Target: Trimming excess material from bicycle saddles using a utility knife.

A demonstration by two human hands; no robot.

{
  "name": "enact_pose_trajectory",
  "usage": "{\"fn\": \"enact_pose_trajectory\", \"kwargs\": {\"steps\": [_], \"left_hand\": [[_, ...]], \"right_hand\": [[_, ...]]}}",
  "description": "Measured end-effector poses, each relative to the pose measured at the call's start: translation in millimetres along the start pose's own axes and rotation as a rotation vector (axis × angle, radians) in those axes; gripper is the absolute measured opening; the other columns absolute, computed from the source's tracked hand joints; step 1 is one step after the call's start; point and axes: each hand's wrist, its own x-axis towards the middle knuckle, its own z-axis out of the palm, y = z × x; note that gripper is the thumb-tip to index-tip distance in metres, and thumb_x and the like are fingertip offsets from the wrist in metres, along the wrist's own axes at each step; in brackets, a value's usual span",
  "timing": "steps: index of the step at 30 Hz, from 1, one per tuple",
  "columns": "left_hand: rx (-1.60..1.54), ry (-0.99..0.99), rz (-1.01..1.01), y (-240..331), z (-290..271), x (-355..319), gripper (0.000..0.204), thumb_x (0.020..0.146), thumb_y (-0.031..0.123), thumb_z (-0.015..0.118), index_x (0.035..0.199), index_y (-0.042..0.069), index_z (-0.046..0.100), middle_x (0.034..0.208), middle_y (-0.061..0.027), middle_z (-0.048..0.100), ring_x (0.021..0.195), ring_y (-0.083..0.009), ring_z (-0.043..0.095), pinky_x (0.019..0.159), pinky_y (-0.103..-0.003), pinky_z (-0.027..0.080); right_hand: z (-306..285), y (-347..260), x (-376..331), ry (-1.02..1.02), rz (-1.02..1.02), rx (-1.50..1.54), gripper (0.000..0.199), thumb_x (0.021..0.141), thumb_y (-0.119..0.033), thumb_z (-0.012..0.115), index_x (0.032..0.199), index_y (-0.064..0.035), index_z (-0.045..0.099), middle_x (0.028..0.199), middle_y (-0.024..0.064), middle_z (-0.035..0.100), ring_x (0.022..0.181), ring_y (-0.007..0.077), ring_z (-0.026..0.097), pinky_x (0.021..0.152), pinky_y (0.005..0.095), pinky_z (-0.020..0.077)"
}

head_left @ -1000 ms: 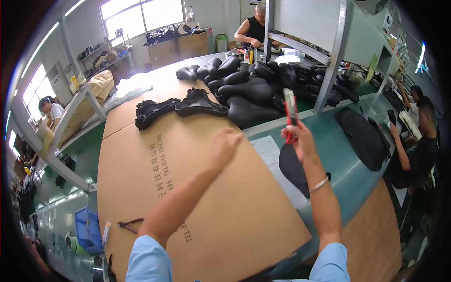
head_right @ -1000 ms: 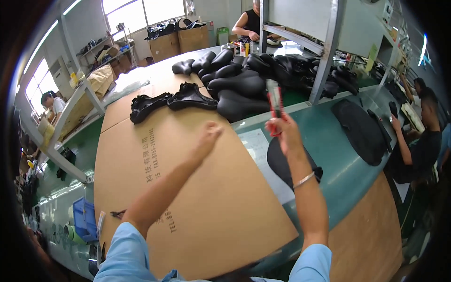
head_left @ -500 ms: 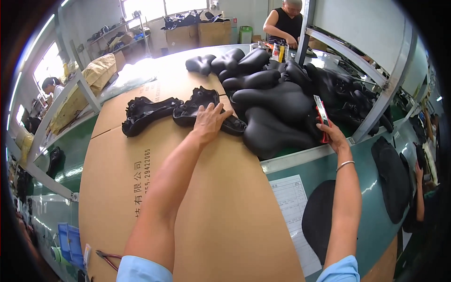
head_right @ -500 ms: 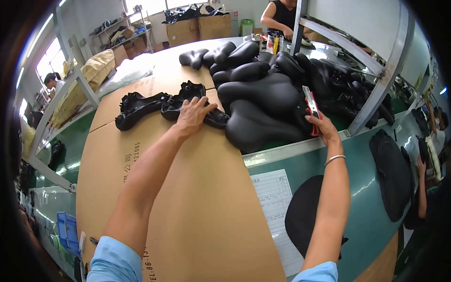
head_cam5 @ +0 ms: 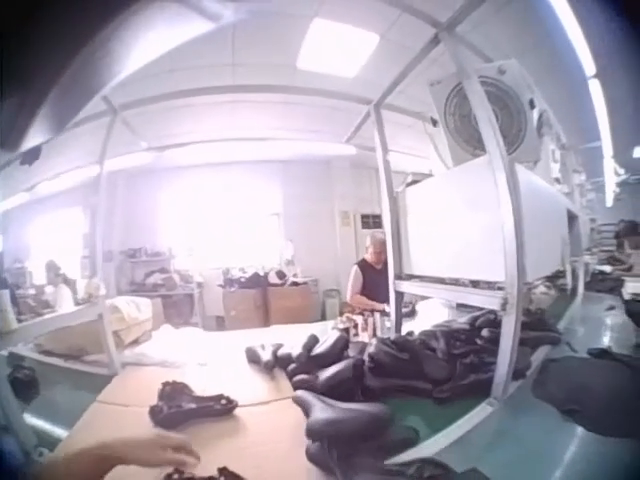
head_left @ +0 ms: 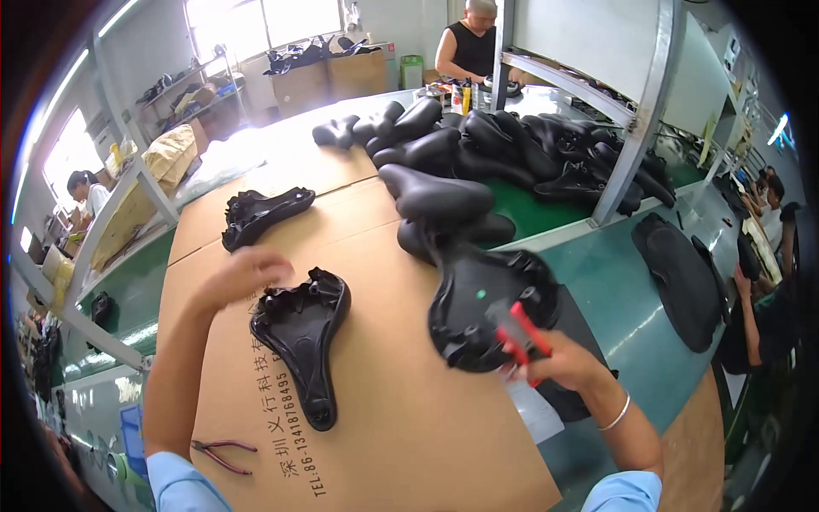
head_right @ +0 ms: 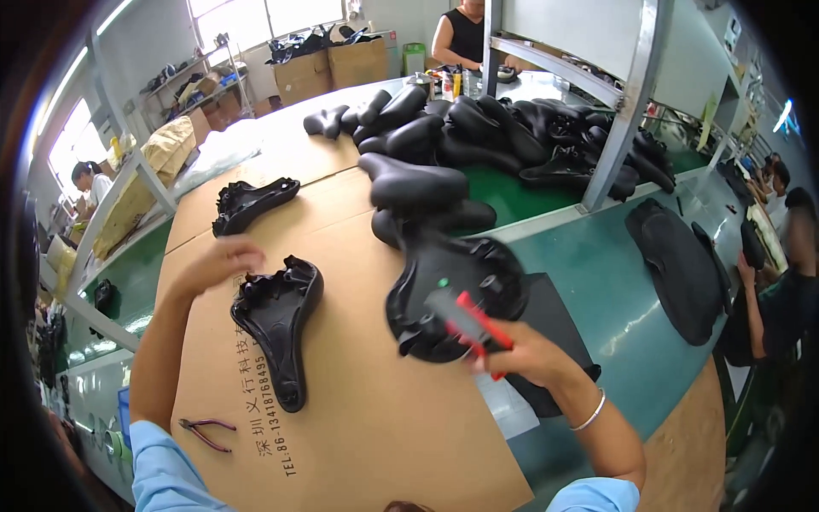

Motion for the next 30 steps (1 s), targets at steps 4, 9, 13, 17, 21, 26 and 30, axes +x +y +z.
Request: {"fn": "enact_pose_trajectory", "kwargs": {"steps": [4, 9, 13, 17, 21, 26, 30], "left_hand": [[0.02, 0.225, -0.043, 26, 1, 78, 0.026, 0.09, 0.028, 0.062, 0.1, 0.004, 0.063, 0.081, 0.0007, 0.06, 0.073, -0.008, 0.056, 0.064, -0.023, 0.045], [0.249, 0.218, 0.004, 45, 25, 201, 0.045, 0.085, 0.034, 0.066, 0.119, 0.006, 0.054, 0.095, -0.0053, 0.058, 0.087, -0.0123, 0.056, 0.072, -0.027, 0.046], [0.327, 0.457, 0.064, 57, 53, 270, 0.05, 0.084, 0.033, 0.066, 0.122, 0.005, 0.051, 0.103, -0.0086, 0.055, 0.097, -0.0167, 0.054, 0.081, -0.029, 0.045], [0.124, 0.613, 0.082, 85, 49, 316, 0.064, 0.075, 0.037, 0.075, 0.124, 0.006, 0.05, 0.118, -0.018, 0.056, 0.11, -0.0262, 0.054, 0.097, -0.036, 0.041], [0.575, 0.395, 0.27, 116, 84, 367, 0.078, 0.068, 0.038, 0.079, 0.133, 0.011, 0.045, 0.13, -0.0194, 0.051, 0.122, -0.0382, 0.049, 0.1, -0.048, 0.042], [0.61, 0.534, 0.159, 112, 97, 388, 0.081, 0.064, 0.018, 0.078, 0.136, 0.017, 0.041, 0.127, -0.019, 0.053, 0.114, -0.0415, 0.054, 0.09, -0.051, 0.048], [0.552, 0.551, 0.318, 105, 88, 394, 0.08, 0.062, 0.014, 0.074, 0.136, 0.015, 0.043, 0.126, -0.0152, 0.056, 0.11, -0.0386, 0.057, 0.091, -0.045, 0.048]], "right_hand": [[-19, -25, 15, -0.675, -0.32, -0.527, 0.039, 0.067, -0.007, 0.078, 0.105, -0.0049, 0.067, 0.09, 0.0098, 0.069, 0.087, 0.015, 0.066, 0.074, 0.0321, 0.053], [-154, -59, 128, 0.448, -0.442, -0.244, 0.03, 0.08, -0.035, 0.069, 0.09, -0.0091, 0.057, 0.067, -0.0068, 0.045, 0.062, 0.0031, 0.042, 0.057, 0.019, 0.0321], [-246, -25, 224, 0.761, -0.401, -0.647, 0.032, 0.07, -0.026, 0.075, 0.087, -0.006, 0.058, 0.075, 0.006, 0.06, 0.071, 0.0182, 0.057, 0.066, 0.0314, 0.0446], [-259, -20, 287, 0.857, -0.338, -0.755, 0.044, 0.067, -0.024, 0.076, 0.099, -0.004, 0.054, 0.085, 0.0172, 0.065, 0.085, 0.0346, 0.064, 0.076, 0.0415, 0.0488], [-261, -18, 318, 1.059, -0.128, -0.946, 0.041, 0.071, -0.016, 0.07, 0.106, -0.0044, 0.051, 0.091, 0.0234, 0.065, 0.087, 0.0423, 0.064, 0.08, 0.0509, 0.0502], [-238, 3, 355, 1.276, -0.248, -1.254, 0.014, 0.081, -0.009, 0.06, 0.093, -0.0024, 0.057, 0.093, 0.0222, 0.057, 0.088, 0.0373, 0.057, 0.076, 0.0454, 0.0496], [-253, -14, 344, 1.081, -0.058, -1.056, 0.051, 0.06, -0.02, 0.084, 0.098, -0.002, 0.055, 0.092, 0.0211, 0.065, 0.091, 0.0397, 0.061, 0.081, 0.0462, 0.0507]]}}
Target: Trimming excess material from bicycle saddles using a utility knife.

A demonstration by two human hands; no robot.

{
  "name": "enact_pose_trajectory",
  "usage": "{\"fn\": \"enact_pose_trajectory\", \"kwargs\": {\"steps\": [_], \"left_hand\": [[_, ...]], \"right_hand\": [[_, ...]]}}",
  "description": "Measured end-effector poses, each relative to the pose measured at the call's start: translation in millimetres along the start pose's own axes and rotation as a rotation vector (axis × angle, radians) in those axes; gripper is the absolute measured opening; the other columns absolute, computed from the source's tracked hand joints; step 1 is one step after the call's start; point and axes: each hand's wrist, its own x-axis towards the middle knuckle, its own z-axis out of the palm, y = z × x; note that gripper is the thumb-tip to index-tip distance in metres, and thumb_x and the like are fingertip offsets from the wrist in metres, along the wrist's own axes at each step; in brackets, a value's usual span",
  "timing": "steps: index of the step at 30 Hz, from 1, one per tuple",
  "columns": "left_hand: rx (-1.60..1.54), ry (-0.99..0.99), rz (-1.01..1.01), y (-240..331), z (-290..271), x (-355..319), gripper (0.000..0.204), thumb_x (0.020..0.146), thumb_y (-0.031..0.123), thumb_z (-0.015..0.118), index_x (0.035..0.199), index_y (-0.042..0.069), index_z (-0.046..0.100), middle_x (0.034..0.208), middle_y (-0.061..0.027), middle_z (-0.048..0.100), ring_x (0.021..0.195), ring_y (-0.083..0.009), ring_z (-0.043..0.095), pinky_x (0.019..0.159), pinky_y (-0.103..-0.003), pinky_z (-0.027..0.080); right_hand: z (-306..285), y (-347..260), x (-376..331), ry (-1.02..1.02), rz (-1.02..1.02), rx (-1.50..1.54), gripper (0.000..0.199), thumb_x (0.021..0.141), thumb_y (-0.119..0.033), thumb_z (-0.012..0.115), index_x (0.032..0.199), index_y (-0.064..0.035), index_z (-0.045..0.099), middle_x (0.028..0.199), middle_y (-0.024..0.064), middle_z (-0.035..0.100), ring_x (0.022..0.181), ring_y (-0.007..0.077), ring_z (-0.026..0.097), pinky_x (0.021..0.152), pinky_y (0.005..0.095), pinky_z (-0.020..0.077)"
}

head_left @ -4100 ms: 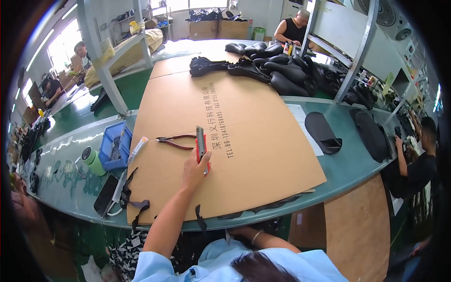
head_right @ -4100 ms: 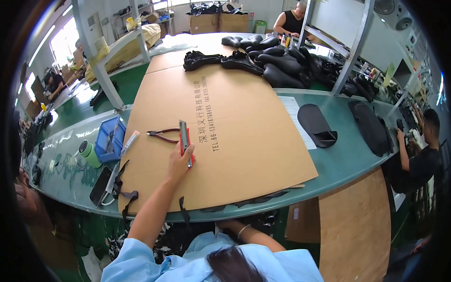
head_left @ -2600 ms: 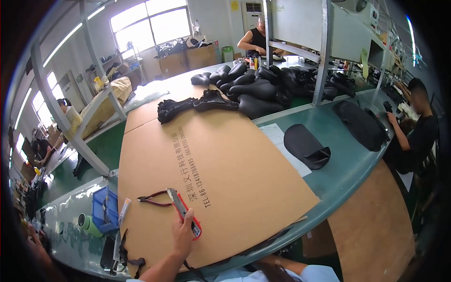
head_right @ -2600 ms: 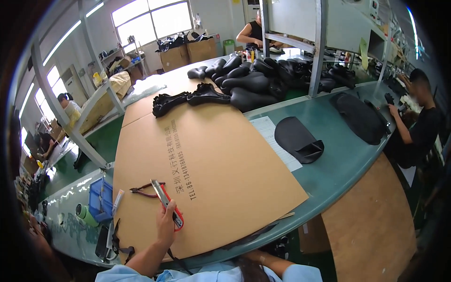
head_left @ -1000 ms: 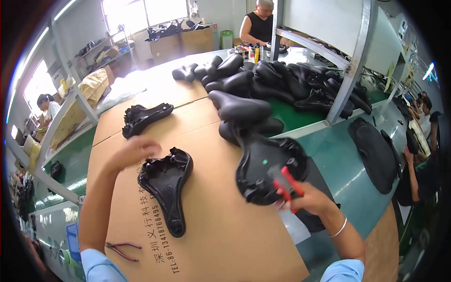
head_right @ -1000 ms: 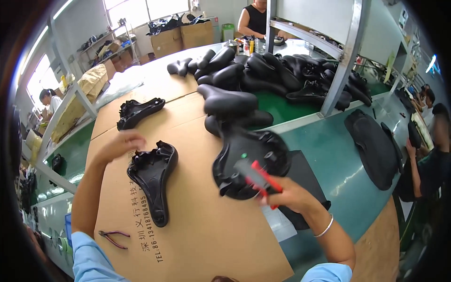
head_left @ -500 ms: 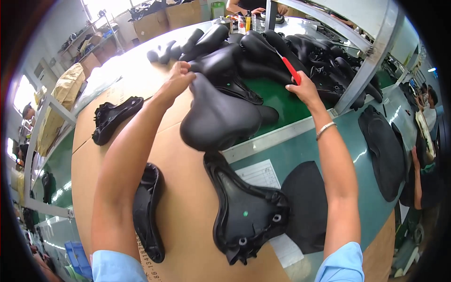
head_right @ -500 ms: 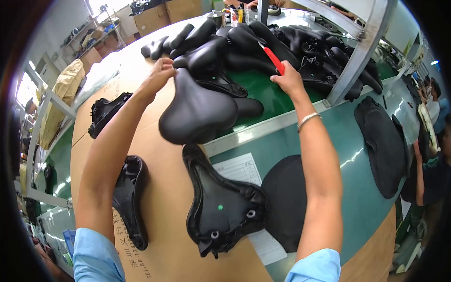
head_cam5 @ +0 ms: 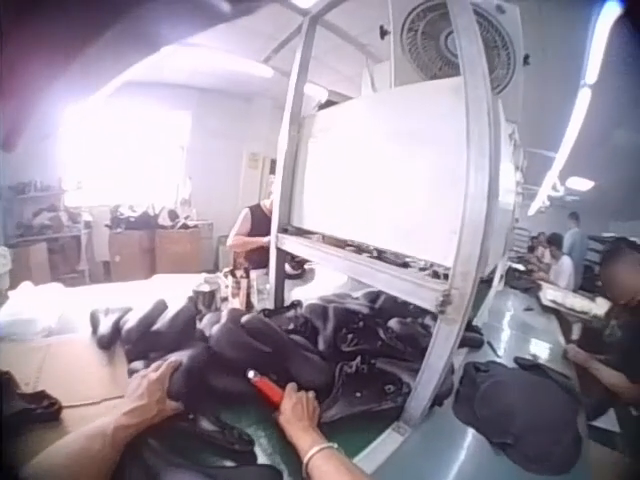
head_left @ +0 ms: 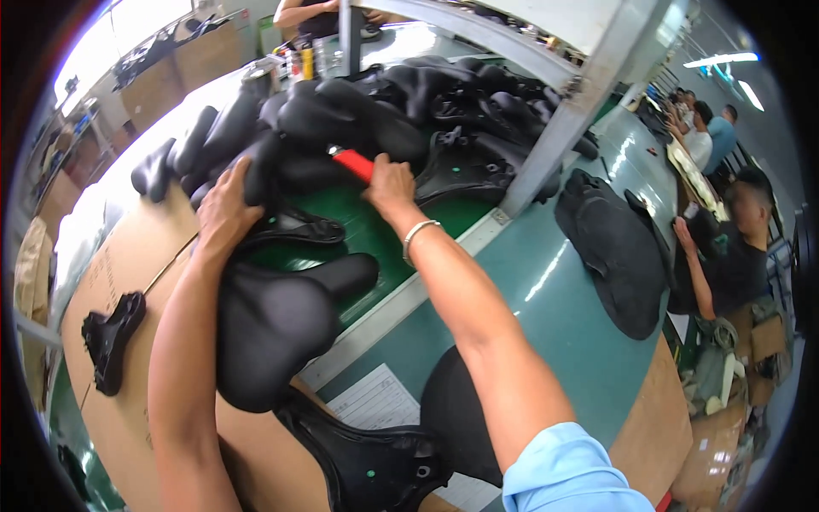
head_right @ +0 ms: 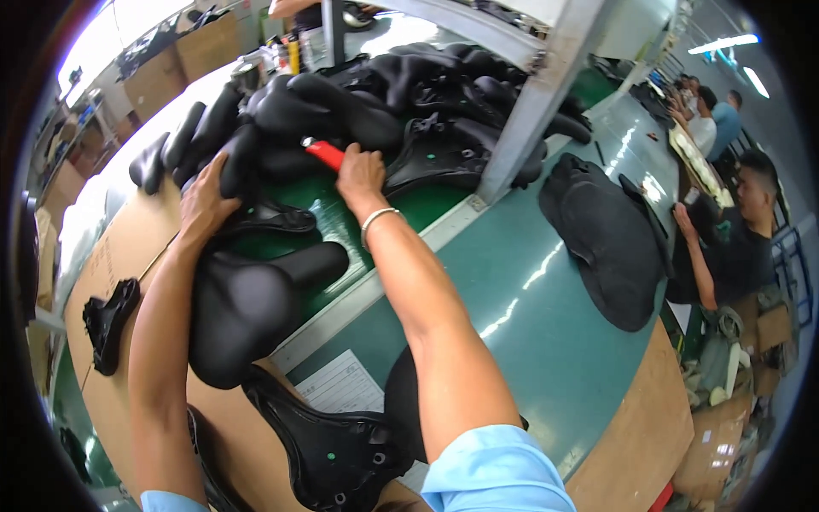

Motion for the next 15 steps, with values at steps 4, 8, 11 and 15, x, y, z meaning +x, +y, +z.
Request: {"fn": "enact_pose_trajectory", "kwargs": {"steps": [4, 8, 11, 15], "left_hand": [[-0.074, -0.017, -0.005, -19, -21, -12, 0.082, 0.061, 0.014, 0.073, 0.137, 0.015, 0.043, 0.128, -0.0168, 0.055, 0.114, -0.0378, 0.055, 0.095, -0.041, 0.046], [-0.18, -0.073, 0.005, -18, -38, -11, 0.083, 0.06, 0.009, 0.073, 0.137, 0.015, 0.042, 0.127, -0.0189, 0.055, 0.114, -0.0385, 0.055, 0.096, -0.042, 0.045], [-0.233, -0.072, 0.024, -11, -54, -15, 0.082, 0.06, 0.004, 0.071, 0.136, 0.014, 0.043, 0.124, -0.0191, 0.057, 0.112, -0.0359, 0.057, 0.096, -0.04, 0.045], [-0.55, -0.099, -0.154, -19, -141, -63, 0.081, 0.059, 0.0, 0.068, 0.136, 0.012, 0.042, 0.114, -0.0126, 0.059, 0.106, -0.0251, 0.059, 0.095, -0.036, 0.044]], "right_hand": [[-23, -18, -21, -0.198, -0.049, 0.141, 0.056, 0.055, -0.026, 0.085, 0.098, -0.0036, 0.056, 0.092, 0.019, 0.066, 0.093, 0.0364, 0.062, 0.081, 0.0462, 0.0509], [-12, -34, -45, -0.153, -0.069, 0.17, 0.056, 0.059, -0.025, 0.082, 0.101, -0.0041, 0.05, 0.089, 0.0197, 0.067, 0.088, 0.0378, 0.063, 0.078, 0.0473, 0.0503], [-22, -43, -55, -0.167, 0.026, 0.396, 0.05, 0.061, -0.023, 0.075, 0.1, -0.0053, 0.049, 0.085, 0.0219, 0.066, 0.084, 0.0435, 0.062, 0.075, 0.0513, 0.0486], [-61, -68, -101, -0.319, -0.074, 0.547, 0.05, 0.062, -0.029, 0.073, 0.1, -0.0076, 0.049, 0.08, 0.0216, 0.065, 0.081, 0.0425, 0.063, 0.073, 0.0507, 0.0488]]}}
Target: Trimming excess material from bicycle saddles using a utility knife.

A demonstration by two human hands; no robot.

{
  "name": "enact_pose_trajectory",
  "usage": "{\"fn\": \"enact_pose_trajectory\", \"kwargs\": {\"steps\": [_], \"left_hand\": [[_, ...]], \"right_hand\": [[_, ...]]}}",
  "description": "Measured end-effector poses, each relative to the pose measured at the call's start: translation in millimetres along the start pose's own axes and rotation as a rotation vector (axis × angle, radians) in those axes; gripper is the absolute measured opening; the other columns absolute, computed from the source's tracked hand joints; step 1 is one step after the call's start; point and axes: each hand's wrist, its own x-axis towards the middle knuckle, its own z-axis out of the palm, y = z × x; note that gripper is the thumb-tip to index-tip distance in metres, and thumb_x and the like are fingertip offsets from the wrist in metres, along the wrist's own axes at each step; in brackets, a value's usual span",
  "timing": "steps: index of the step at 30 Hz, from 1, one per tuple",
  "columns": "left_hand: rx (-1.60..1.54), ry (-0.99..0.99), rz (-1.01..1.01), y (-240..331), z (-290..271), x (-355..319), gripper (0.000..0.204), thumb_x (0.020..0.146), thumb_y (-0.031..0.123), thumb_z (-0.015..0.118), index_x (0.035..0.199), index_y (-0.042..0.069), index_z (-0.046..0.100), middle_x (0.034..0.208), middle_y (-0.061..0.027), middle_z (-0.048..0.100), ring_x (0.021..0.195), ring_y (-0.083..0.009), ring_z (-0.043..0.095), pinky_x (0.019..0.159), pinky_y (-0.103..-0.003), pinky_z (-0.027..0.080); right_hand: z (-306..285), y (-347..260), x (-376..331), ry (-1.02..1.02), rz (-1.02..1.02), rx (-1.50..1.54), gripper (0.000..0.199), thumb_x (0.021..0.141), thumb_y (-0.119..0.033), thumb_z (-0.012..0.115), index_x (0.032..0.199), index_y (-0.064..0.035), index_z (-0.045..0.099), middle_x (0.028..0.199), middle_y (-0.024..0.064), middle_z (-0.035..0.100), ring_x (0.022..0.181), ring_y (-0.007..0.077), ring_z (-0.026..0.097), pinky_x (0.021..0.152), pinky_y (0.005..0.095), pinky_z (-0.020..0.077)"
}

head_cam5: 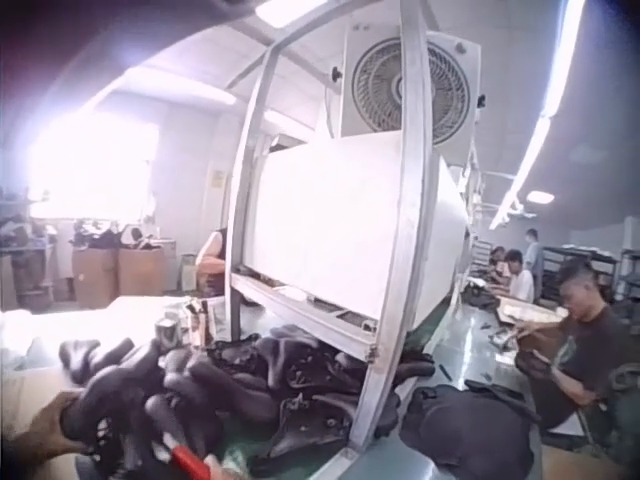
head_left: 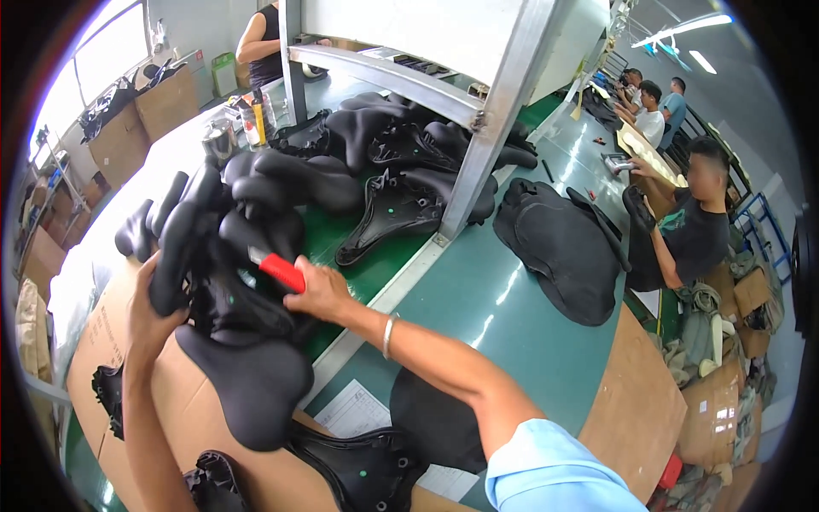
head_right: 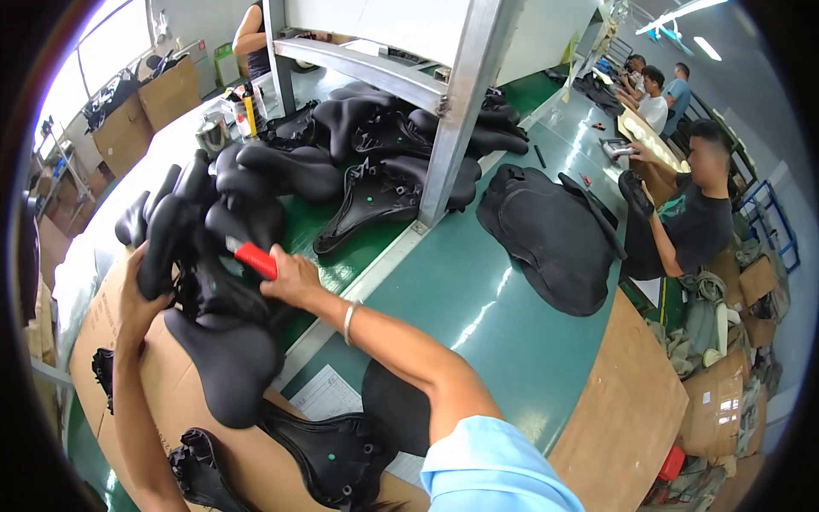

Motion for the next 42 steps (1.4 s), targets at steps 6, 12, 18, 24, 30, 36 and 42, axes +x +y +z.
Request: {"fn": "enact_pose_trajectory", "kwargs": {"steps": [6, 12, 18, 24, 30, 36, 42], "left_hand": [[-0.177, 0.047, -0.203, -1, -103, -161, 0.097, 0.058, 0.025, 0.065, 0.145, 0.002, 0.029, 0.138, -0.015, 0.043, 0.127, -0.0258, 0.044, 0.108, -0.036, 0.032], [-0.832, 0.104, -0.6, -43, -169, -323, 0.092, 0.054, 0.013, 0.059, 0.141, -0.002, 0.034, 0.132, -0.0154, 0.05, 0.118, -0.0296, 0.053, 0.1, -0.038, 0.045], [0.102, -0.268, -1.294, -81, -214, -347, 0.034, 0.079, 0.023, 0.071, 0.105, 0.002, 0.063, 0.092, -0.0065, 0.065, 0.076, -0.0191, 0.064, 0.063, -0.035, 0.055], [0.007, 0.217, -0.762, -50, -139, -117, 0.032, 0.086, 0.031, 0.064, 0.106, 0.007, 0.058, 0.08, -0.0012, 0.057, 0.073, -0.01, 0.054, 0.059, -0.025, 0.044], [-0.323, 0.223, -1.068, -90, 29, 82, 0.077, 0.08, 0.06, 0.065, 0.126, 0.0, 0.048, 0.093, -0.0146, 0.056, 0.079, -0.0213, 0.059, 0.064, -0.033, 0.051], [-0.464, 0.471, -0.806, -208, 77, 141, 0.088, 0.077, 0.05, 0.072, 0.14, 0.001, 0.035, 0.126, -0.022, 0.048, 0.094, -0.0362, 0.057, 0.081, -0.044, 0.051], [-1.02, 0.716, -0.741, -189, 109, 188, 0.053, 0.077, 0.036, 0.077, 0.119, 0.013, 0.054, 0.113, -0.0115, 0.058, 0.101, -0.0277, 0.055, 0.069, -0.04, 0.056]], "right_hand": [[-11, -40, -83, -0.2, -0.111, 0.076, 0.049, 0.068, -0.036, 0.074, 0.099, -0.0067, 0.049, 0.075, 0.0189, 0.059, 0.075, 0.0388, 0.061, 0.069, 0.0455, 0.0475], [-29, -87, -147, -0.337, -0.528, 0.036, 0.043, 0.066, -0.029, 0.073, 0.094, -0.006, 0.049, 0.076, 0.0142, 0.058, 0.078, 0.0326, 0.056, 0.066, 0.0451, 0.0479], [-50, -94, -157, -0.918, -0.857, 0.159, 0.038, 0.075, -0.032, 0.072, 0.095, -0.008, 0.05, 0.083, 0.0115, 0.056, 0.084, 0.0316, 0.057, 0.067, 0.0446, 0.048], [-81, -25, 31, -0.017, -0.127, 0.01, 0.043, 0.077, -0.032, 0.071, 0.109, -0.0073, 0.055, 0.084, 0.0217, 0.065, 0.078, 0.0419, 0.064, 0.07, 0.05, 0.05], [-88, 147, 228, 0.173, 0.304, -0.13, 0.062, 0.066, -0.03, 0.077, 0.123, -0.0136, 0.058, 0.113, 0.0168, 0.066, 0.106, 0.0341, 0.062, 0.091, 0.0403, 0.0476], [-45, 169, 278, 0.182, 0.323, -0.633, 0.052, 0.066, -0.037, 0.074, 0.114, -0.0217, 0.063, 0.103, 0.013, 0.069, 0.097, 0.0348, 0.064, 0.085, 0.0432, 0.0466], [-66, 154, 266, 0.235, 0.261, -0.575, 0.036, 0.072, -0.036, 0.061, 0.103, -0.021, 0.068, 0.104, 0.0187, 0.067, 0.1, 0.0414, 0.061, 0.085, 0.0455, 0.0496]]}}
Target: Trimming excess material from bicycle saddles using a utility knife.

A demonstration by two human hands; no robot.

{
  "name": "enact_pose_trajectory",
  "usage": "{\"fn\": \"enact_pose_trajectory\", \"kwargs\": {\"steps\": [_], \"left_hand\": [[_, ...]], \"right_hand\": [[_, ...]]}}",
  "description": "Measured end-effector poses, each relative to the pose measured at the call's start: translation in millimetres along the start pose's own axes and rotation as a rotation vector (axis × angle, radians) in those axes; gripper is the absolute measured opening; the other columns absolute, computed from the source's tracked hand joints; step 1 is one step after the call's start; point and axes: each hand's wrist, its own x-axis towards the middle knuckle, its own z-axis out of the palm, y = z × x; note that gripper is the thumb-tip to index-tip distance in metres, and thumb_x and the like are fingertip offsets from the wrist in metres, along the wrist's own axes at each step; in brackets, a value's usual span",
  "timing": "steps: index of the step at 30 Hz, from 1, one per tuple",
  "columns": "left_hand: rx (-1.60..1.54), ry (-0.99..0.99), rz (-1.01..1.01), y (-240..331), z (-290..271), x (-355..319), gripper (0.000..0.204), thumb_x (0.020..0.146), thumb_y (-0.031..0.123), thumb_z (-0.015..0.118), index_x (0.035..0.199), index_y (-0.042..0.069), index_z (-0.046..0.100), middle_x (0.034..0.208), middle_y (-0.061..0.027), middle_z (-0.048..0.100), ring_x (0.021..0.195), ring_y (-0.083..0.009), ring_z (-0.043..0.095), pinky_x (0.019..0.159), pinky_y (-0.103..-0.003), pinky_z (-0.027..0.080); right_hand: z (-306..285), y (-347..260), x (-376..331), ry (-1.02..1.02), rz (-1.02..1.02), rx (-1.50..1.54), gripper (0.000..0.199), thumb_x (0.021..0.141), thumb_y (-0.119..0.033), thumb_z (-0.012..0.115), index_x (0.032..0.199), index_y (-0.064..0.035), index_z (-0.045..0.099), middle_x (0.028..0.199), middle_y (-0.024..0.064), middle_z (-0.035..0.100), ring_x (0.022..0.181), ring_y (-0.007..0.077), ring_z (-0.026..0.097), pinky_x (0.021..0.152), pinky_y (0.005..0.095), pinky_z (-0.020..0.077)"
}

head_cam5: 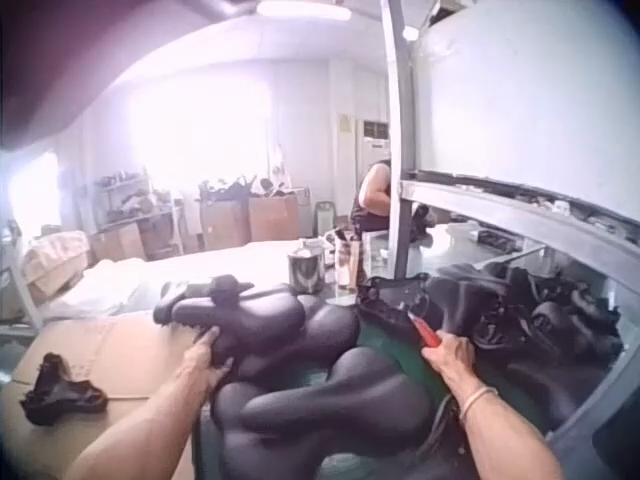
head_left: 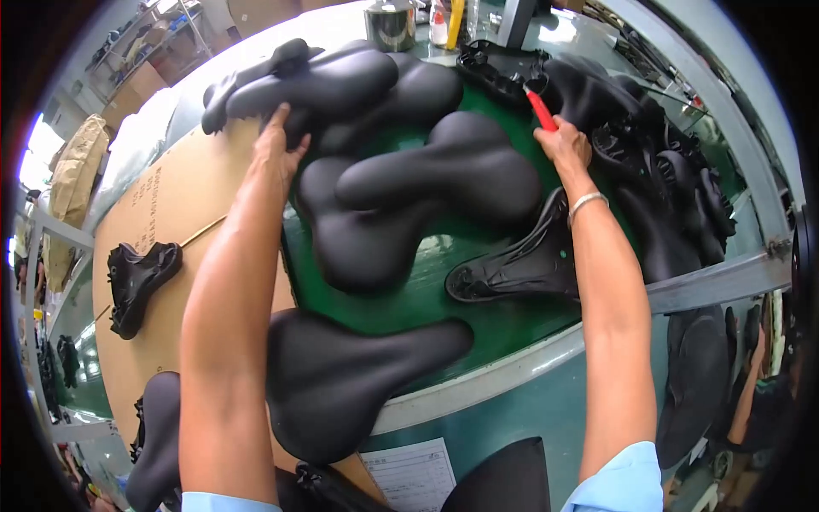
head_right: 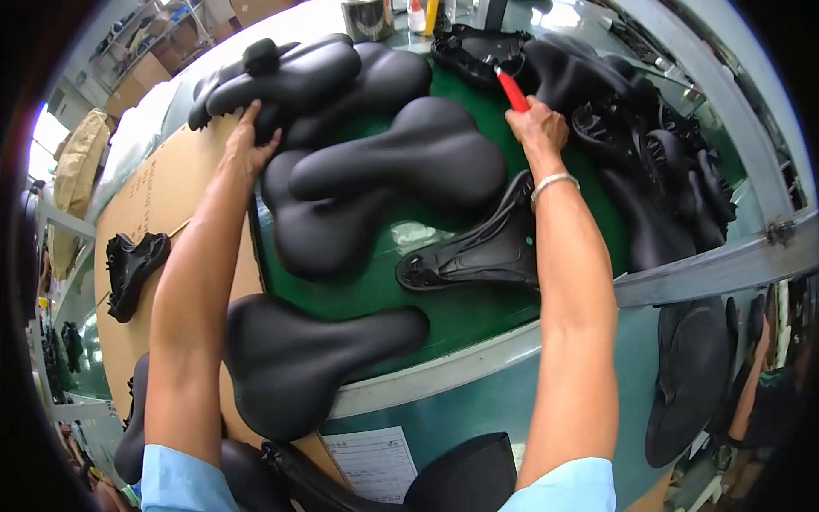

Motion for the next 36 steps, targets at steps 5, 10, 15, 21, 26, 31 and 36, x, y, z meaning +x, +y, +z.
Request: {"fn": "enact_pose_trajectory", "kwargs": {"steps": [5, 10, 15, 21, 26, 31, 36], "left_hand": [[0.0, -0.226, -0.186, 11, -34, -43, 0.037, 0.078, 0.026, 0.074, 0.108, 0.013, 0.057, 0.088, -0.0053, 0.061, 0.072, -0.0191, 0.06, 0.042, -0.026, 0.05], [0.132, -0.44, -0.313, 78, -95, -148, 0.038, 0.08, 0.025, 0.066, 0.11, 0.004, 0.054, 0.097, -0.0087, 0.064, 0.09, -0.0212, 0.066, 0.074, -0.037, 0.059], [0.356, -0.453, -0.321, 152, -212, -232, 0.039, 0.08, 0.016, 0.058, 0.116, 0.0, 0.057, 0.104, -0.0071, 0.064, 0.091, -0.0177, 0.063, 0.082, -0.033, 0.053], [0.723, -0.358, -0.219, 250, -347, -295, 0.054, 0.082, 0.028, 0.059, 0.129, 0.0, 0.051, 0.118, -0.0106, 0.06, 0.105, -0.0203, 0.058, 0.094, -0.035, 0.045], [0.913, -0.105, -0.002, 257, -318, -282, 0.065, 0.091, 0.058, 0.049, 0.136, 0.011, 0.048, 0.127, -0.0071, 0.053, 0.101, -0.0158, 0.054, 0.084, -0.03, 0.043], [1.295, -0.421, 0.301, 165, -166, -208, 0.072, 0.081, 0.039, 0.07, 0.14, 0.009, 0.041, 0.141, -0.0183, 0.042, 0.134, -0.0329, 0.036, 0.11, -0.039, 0.03], [2.036, -0.519, 0.268, 92, -78, -142, 0.105, 0.064, 0.031, 0.079, 0.149, 0.022, 0.019, 0.129, -0.0268, 0.05, 0.122, -0.0392, 0.049, 0.101, -0.043, 0.041]], "right_hand": [[-46, -1, -70, -0.167, -0.176, 0.032, 0.034, 0.07, -0.037, 0.062, 0.098, -0.0192, 0.069, 0.089, 0.0205, 0.068, 0.089, 0.0411, 0.063, 0.083, 0.0471, 0.0497], [-104, -20, -179, -0.299, -0.504, 0.215, 0.03, 0.067, -0.032, 0.067, 0.093, -0.0165, 0.069, 0.077, 0.0195, 0.066, 0.076, 0.0402, 0.064, 0.073, 0.0476, 0.0524], [-163, -60, -300, -0.345, -0.81, 0.536, 0.035, 0.063, -0.027, 0.075, 0.096, -0.0179, 0.07, 0.072, 0.0133, 0.063, 0.064, 0.0322, 0.06, 0.063, 0.042, 0.0491], [-217, -99, -373, -0.733, -1.281, 0.824, 0.042, 0.07, -0.025, 0.075, 0.11, -0.0205, 0.065, 0.086, 0.0214, 0.057, 0.083, 0.039, 0.058, 0.073, 0.0449, 0.0485], [-206, -78, -277, -0.51, -0.969, 0.583, 0.028, 0.082, -0.017, 0.064, 0.108, -0.0098, 0.059, 0.084, 0.0142, 0.067, 0.072, 0.0293, 0.067, 0.065, 0.0416, 0.0546], [-110, 41, -110, 0.153, -0.4, 0.106, 0.037, 0.07, -0.009, 0.069, 0.104, -0.0099, 0.054, 0.097, 0.0167, 0.062, 0.092, 0.0389, 0.061, 0.078, 0.0468, 0.0484], [-59, 90, -93, 0.158, -0.563, -0.249, 0.029, 0.07, 0.0, 0.064, 0.094, -0.0103, 0.053, 0.091, 0.0067, 0.058, 0.095, 0.0304, 0.056, 0.078, 0.0468, 0.0429]]}}
